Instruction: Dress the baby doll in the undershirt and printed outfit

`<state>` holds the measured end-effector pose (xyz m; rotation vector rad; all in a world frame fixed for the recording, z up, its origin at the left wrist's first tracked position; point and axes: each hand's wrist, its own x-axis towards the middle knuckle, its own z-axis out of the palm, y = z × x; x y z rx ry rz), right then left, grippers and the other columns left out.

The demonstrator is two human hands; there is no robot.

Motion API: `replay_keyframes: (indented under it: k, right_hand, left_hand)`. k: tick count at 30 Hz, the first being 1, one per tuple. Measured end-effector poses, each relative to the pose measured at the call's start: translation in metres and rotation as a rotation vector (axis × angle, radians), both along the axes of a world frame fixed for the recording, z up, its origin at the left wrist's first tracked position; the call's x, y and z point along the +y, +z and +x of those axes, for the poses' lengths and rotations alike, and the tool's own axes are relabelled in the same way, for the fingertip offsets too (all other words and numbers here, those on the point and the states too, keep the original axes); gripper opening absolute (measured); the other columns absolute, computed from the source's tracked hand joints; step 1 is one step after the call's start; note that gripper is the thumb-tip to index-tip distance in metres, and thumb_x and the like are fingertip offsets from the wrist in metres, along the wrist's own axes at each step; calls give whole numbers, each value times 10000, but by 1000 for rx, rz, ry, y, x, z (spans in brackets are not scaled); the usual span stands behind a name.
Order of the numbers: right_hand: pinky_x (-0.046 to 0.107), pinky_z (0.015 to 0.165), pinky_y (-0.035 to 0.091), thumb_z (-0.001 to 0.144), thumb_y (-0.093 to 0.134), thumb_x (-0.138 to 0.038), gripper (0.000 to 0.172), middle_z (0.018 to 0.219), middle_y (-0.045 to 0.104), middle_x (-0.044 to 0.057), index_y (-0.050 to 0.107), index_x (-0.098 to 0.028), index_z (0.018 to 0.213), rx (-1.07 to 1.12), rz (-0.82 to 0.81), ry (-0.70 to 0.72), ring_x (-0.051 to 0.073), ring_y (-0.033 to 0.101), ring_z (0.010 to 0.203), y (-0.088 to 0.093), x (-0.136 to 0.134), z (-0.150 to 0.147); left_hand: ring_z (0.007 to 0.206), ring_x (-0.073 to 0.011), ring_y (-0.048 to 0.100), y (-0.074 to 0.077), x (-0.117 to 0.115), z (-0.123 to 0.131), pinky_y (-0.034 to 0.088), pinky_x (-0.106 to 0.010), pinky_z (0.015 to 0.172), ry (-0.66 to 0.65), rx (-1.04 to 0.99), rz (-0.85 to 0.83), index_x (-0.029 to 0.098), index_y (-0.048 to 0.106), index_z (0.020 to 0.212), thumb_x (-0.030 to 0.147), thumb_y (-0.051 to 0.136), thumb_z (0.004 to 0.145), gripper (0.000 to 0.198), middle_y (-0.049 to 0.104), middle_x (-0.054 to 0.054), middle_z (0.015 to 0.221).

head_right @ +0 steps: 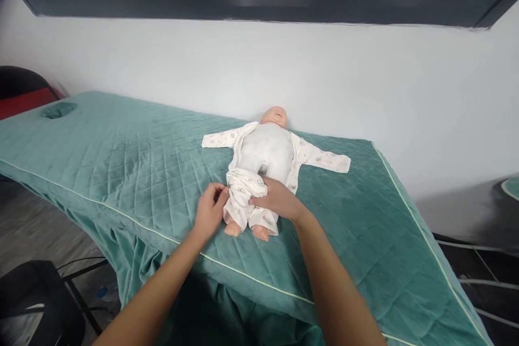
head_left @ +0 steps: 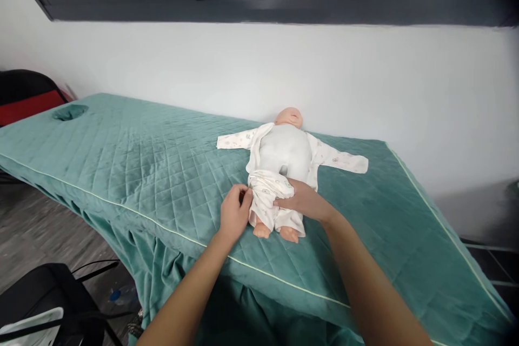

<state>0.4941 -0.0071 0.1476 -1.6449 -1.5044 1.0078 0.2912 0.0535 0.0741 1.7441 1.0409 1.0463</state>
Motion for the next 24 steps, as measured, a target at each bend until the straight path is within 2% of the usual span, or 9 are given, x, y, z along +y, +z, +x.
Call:
replay_keyframes:
  k: [3, 7, 12, 15, 18, 24]
  right_hand:
    - [426, 993, 522, 758, 741, -281, 392, 1170, 747, 14, 719, -229, 1146, -42, 19, -21, 311, 668, 1122, -2, 3, -2]
    - [418, 919, 548, 783, 670, -249, 307, 1077, 771, 4, 743, -242, 1082, -110, 65, -73, 316, 691, 1058, -4, 7, -6]
    - [399, 861, 555, 784, 643, -267, 258, 975, 777, 0, 737, -236, 1022, -164, 106, -179, 292, 700, 956, -13, 10, -7]
    - [399, 855, 554, 781, 636, -272, 256, 957, 772, 3, 729, -235, 1017, -179, 95, -216, 282, 697, 936, -15, 10, -7]
    - [416, 884, 552, 784, 637, -277, 255, 980, 770, 13, 726, -236, 1019, -174, 87, -238, 290, 695, 961, -14, 9, -8]
    - [466, 1009, 514, 803, 675, -291, 309, 1139, 751, 29, 718, -244, 1106, -94, 65, -161, 319, 671, 1110, -4, 8, -7]
  left_hand:
    - [867, -176, 609, -1, 13, 3, 450, -290, 820, 61, -117, -53, 214, 582, 971, 349, 522, 957, 149, 654, -29, 924]
    - [940, -186, 627, -2, 33, 14, 461, -308, 886, 72, -139, -38, 210, 616, 1034, 328, 571, 929, 164, 680, -51, 1009]
    - [1067, -207, 632, -4, 50, 23, 457, -337, 969, -62, -147, -20, 222, 652, 1158, 231, 540, 922, 262, 695, -70, 1153]
    - [1105, -211, 618, -1, 56, 23, 443, -343, 993, -172, -113, 35, 229, 679, 1150, 163, 504, 899, 313, 690, -65, 1180]
    - [1098, -206, 607, 4, 61, 21, 433, -327, 996, -263, -134, 46, 219, 710, 1043, 104, 508, 825, 319, 689, -56, 1137]
    - [866, -170, 574, 11, 64, 12, 442, -264, 808, -372, -237, -197, 190, 677, 872, 161, 592, 721, 176, 657, -8, 886]
